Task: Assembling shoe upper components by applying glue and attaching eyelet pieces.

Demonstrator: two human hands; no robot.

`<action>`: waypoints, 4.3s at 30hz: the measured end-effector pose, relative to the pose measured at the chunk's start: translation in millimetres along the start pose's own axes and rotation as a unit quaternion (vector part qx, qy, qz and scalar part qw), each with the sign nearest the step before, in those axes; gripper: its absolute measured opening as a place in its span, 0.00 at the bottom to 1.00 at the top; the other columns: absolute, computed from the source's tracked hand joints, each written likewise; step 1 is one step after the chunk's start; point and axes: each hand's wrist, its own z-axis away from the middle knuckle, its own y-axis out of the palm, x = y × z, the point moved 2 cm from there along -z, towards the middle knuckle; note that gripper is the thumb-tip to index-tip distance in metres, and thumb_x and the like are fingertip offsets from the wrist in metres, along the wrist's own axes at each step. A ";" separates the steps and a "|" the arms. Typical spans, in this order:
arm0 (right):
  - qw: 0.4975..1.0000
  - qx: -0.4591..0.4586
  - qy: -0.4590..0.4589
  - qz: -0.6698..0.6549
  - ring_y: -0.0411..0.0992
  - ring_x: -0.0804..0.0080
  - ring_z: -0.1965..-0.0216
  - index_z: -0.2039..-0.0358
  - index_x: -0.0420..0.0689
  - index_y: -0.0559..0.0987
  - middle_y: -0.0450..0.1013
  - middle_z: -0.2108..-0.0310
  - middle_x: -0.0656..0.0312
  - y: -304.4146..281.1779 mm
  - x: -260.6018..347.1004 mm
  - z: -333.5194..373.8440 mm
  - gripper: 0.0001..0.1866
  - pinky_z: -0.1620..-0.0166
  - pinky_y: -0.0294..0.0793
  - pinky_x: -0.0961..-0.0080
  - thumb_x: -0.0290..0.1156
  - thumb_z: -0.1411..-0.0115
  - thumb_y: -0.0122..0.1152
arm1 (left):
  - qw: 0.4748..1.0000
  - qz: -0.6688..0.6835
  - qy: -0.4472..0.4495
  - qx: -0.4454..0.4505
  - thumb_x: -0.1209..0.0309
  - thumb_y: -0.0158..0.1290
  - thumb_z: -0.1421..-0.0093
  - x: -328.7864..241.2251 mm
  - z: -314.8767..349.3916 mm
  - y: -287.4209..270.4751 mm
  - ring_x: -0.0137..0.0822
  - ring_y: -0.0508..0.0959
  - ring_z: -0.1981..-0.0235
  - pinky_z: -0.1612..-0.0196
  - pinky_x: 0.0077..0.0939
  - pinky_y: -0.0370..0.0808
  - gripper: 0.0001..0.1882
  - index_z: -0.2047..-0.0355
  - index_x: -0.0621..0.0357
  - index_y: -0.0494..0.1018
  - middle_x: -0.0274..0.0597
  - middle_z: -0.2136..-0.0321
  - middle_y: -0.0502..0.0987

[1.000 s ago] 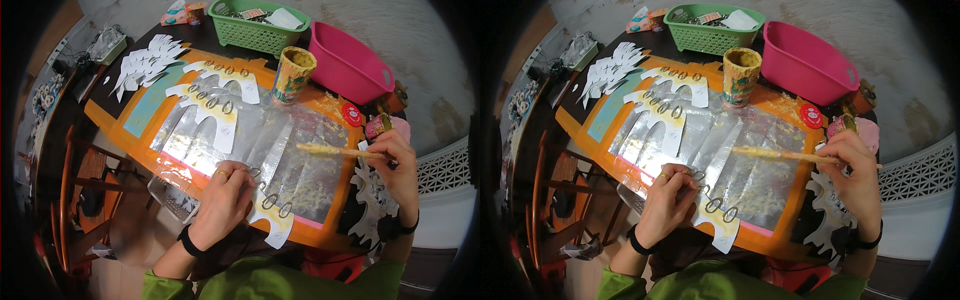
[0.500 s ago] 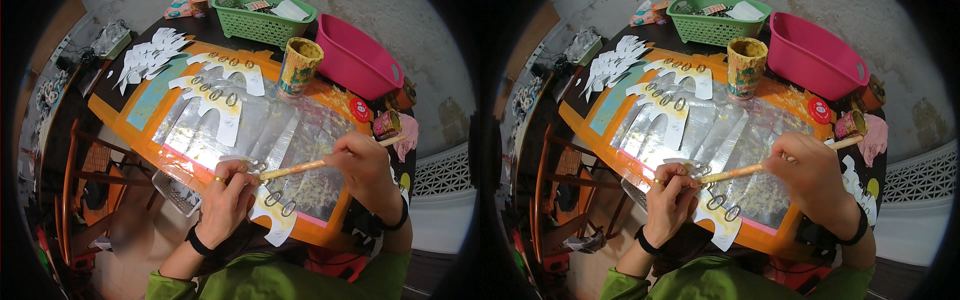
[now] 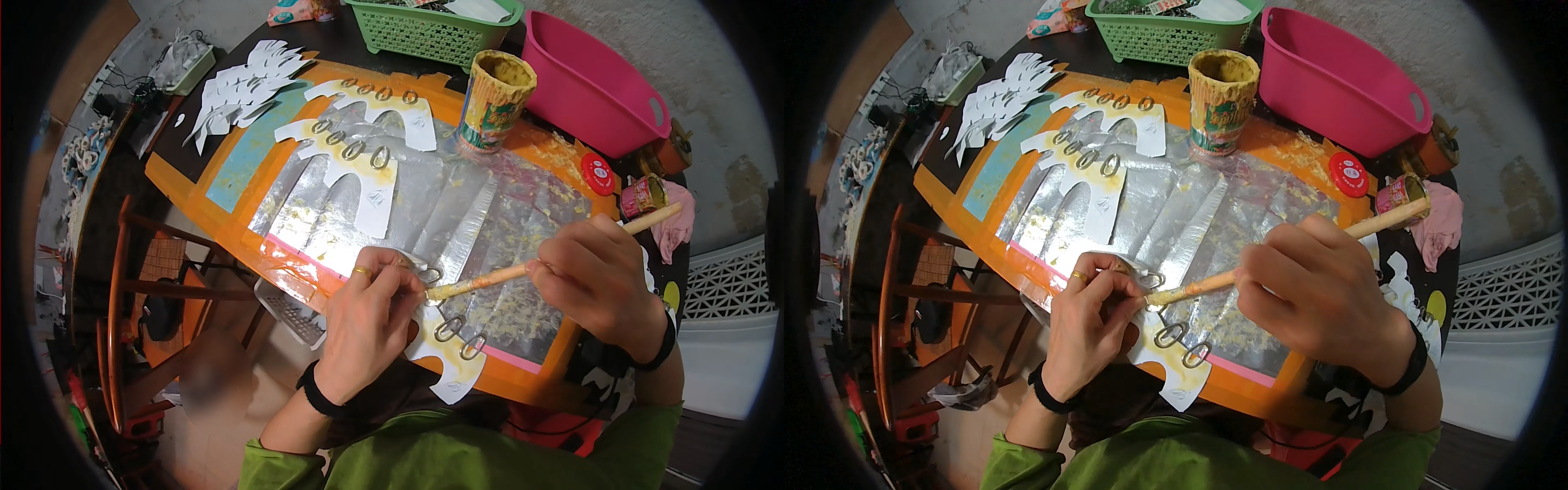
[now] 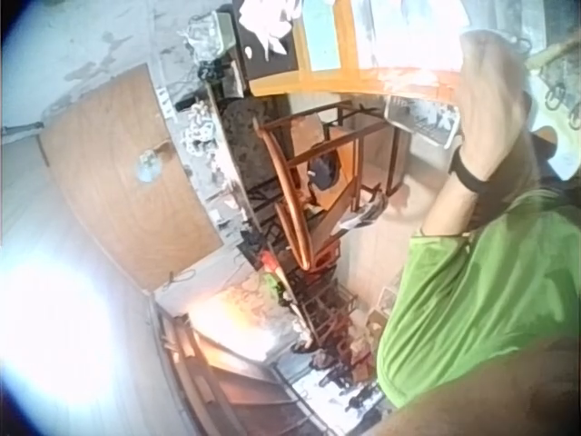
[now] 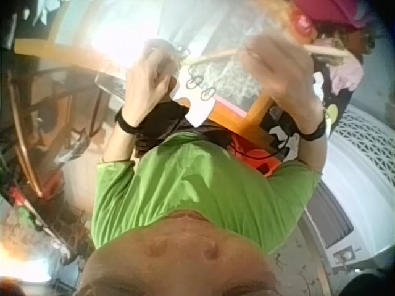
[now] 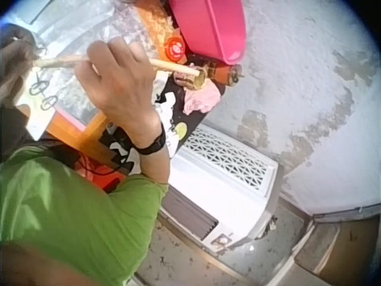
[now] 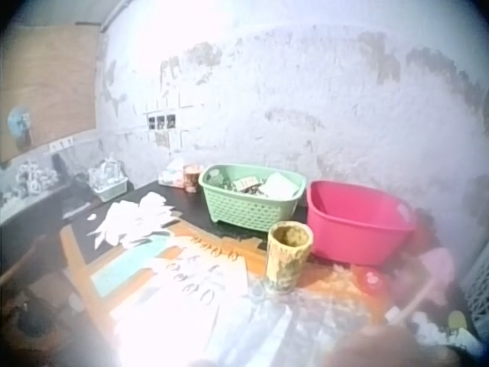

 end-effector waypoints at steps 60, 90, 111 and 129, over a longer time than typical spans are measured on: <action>0.914 -0.038 0.399 -0.055 0.70 0.66 0.72 0.56 0.37 0.78 0.71 0.68 0.56 3.0 -80.8 109.3 0.14 0.66 0.68 0.75 0.19 0.45 0.63 | 0.988 -0.145 0.050 0.006 0.79 0.63 0.54 -17.0 -24.5 -10.2 0.48 0.72 0.52 0.50 0.41 0.70 0.32 0.46 0.51 0.70 0.49 0.51 0.69; 0.855 0.073 0.335 -0.388 0.75 0.72 0.58 0.57 0.40 0.79 0.77 0.59 0.60 5.9 24.4 -9.9 0.15 0.54 0.74 0.75 0.28 0.45 0.70 | 0.906 0.416 -0.037 -0.061 0.86 0.55 0.46 -20.0 10.0 -6.8 0.31 0.74 0.58 0.53 0.26 0.76 0.47 0.31 0.52 0.44 0.40 0.57 0.65; 0.755 -0.038 0.381 -0.532 0.69 0.79 0.71 0.64 0.37 0.71 0.72 0.73 0.61 70.4 60.3 -9.5 0.07 0.68 0.69 0.77 0.26 0.36 0.58 | 0.691 0.690 -0.213 0.032 0.84 0.58 0.41 5.6 16.0 8.2 0.26 0.76 0.61 0.56 0.21 0.76 0.43 0.31 0.52 0.47 0.36 0.64 0.72; 0.777 0.015 0.373 -0.507 0.74 0.71 0.70 0.65 0.39 0.78 0.75 0.69 0.60 53.7 59.3 -8.9 0.09 0.67 0.73 0.75 0.30 0.39 0.66 | 0.815 0.569 -0.110 -0.005 0.85 0.59 0.41 -1.1 9.2 12.1 0.31 0.81 0.59 0.55 0.23 0.78 0.45 0.30 0.56 0.46 0.43 0.60 0.79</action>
